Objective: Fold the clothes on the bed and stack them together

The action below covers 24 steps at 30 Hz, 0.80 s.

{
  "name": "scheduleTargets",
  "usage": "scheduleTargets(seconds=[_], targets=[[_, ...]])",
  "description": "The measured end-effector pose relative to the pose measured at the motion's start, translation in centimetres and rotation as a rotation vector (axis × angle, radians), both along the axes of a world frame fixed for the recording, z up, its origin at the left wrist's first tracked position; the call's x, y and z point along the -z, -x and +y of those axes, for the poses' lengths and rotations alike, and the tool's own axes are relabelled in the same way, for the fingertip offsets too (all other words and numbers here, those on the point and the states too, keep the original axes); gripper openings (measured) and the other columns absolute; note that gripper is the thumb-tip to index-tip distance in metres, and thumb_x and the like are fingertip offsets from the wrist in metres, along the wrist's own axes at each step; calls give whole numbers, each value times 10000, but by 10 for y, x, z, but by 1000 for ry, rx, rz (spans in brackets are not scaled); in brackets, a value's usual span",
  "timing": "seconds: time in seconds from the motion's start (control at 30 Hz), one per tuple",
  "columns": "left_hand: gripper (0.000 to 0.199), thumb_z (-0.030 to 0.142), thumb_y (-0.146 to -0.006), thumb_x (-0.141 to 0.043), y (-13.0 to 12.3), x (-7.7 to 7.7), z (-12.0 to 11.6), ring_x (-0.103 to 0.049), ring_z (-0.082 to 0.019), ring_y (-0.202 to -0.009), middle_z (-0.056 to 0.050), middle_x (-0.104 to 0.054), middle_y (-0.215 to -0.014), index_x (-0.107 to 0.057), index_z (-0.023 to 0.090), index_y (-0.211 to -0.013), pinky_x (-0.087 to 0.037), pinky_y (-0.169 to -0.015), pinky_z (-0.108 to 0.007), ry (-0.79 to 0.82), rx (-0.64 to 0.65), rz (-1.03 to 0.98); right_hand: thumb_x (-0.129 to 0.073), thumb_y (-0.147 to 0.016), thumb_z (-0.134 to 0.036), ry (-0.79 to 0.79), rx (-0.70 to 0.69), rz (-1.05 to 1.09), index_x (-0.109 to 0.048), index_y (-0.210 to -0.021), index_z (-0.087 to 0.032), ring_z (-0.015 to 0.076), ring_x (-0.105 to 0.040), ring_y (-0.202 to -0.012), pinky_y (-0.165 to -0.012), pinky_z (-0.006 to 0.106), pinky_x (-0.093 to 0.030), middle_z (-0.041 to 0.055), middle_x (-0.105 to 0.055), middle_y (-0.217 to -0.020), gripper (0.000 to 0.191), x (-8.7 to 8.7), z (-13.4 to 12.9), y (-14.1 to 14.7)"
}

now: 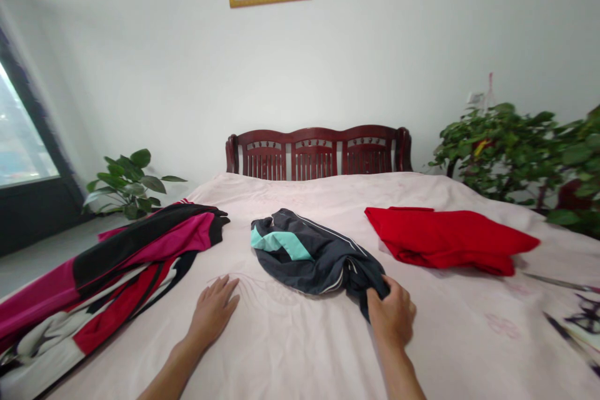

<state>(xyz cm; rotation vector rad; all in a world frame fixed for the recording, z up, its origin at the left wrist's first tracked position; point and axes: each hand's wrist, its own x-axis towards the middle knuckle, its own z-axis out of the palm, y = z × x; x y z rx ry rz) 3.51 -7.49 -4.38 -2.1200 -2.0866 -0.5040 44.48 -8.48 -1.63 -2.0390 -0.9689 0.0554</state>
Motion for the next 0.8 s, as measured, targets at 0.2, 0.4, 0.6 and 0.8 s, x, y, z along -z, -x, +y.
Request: scheduleTargets(seconds=[0.2,0.4,0.6,0.8], targets=[[447,284,-977,-432,0,-1,0,-406,-297,-1431,-100,-507,-1511,-564,248,-1403,-323,-1157,-497,19,4,-3,-492,-772,-409,-5,-4,-7,-611,-1272,-182,357,-531,-1110,-974,469,-440,150,-610,-1256,561,0,0,0],[443,286,-976,-443,0,-2,0,-407,-294,-1429,-99,-509,-1508,-566,254,-1400,-319,-1157,-497,20,3,-7,-482,-778,-416,6,-1,-1,-606,-1280,-184,358,-527,-1121,-988,464,-435,147,-603,-1264,567,-2,-1,1],[447,281,-972,-442,-1,-3,-1,-404,-288,-1433,-92,-504,-1514,-563,253,-1401,-310,-1162,-486,30,-5,-5,-478,-783,-409,16,-3,-10,-609,-1278,-179,352,-531,-1112,-990,465,-435,153,-610,-1261,561,-2,-1,2],[451,287,-977,-426,-1,-3,-1,-402,-292,-1432,-90,-505,-1515,-560,243,-1405,-314,-1158,-484,23,1,-5,-483,-775,-407,7,-10,-13,-610,-1274,-168,350,-533,-1103,-1001,464,-427,158,-610,-1256,567,-3,-2,2]])
